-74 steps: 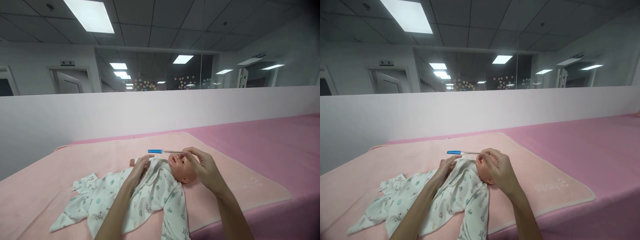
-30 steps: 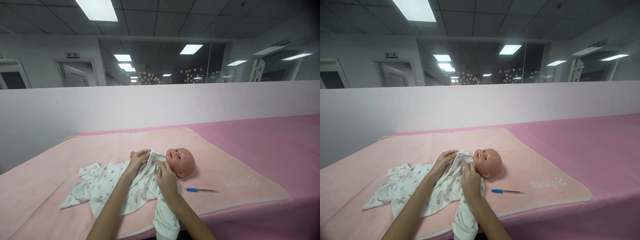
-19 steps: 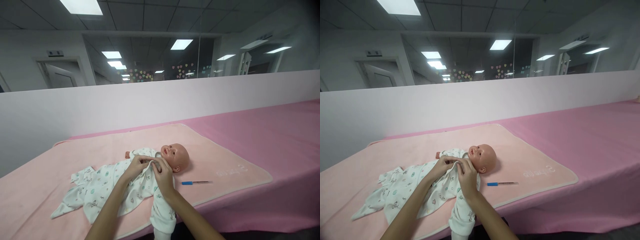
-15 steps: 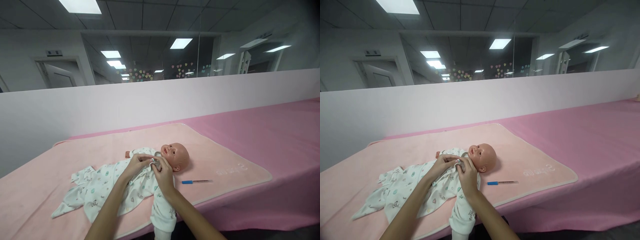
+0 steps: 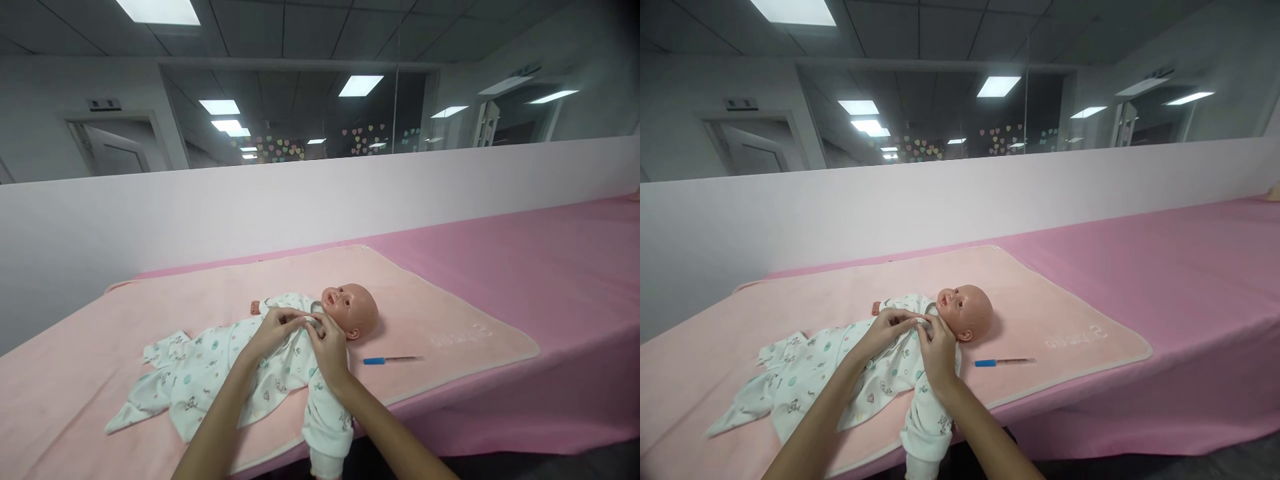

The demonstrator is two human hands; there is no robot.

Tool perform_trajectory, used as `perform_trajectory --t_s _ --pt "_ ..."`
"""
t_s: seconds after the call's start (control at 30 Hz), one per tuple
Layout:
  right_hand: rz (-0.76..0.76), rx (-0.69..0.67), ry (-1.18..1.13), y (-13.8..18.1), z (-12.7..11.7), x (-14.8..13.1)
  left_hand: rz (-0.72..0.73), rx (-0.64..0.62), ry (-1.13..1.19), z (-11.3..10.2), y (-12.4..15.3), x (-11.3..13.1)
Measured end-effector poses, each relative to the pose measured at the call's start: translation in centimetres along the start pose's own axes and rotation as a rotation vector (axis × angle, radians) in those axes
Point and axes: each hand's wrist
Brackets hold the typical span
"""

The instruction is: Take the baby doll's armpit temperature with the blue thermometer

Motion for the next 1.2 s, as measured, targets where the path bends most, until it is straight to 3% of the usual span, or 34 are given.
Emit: perform_trajectory --t_s 0.37,1.2 --pt "-0.118 -0.021 0.165 0.23 0.0 0.01 -0.022 0.048 0.006 0.17 -0.12 0.23" --pt "-0.058 -0.023 0.122 0.09 0.14 0.31 -0.052 0.188 0.086 0.39 -0.29 -0.62"
Point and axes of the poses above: each hand's wrist, its own y-axis away from the middle knuckle, its own z-axis out of the palm, x = y × z, and after that the axes turned 11 degrees about z, right-handed
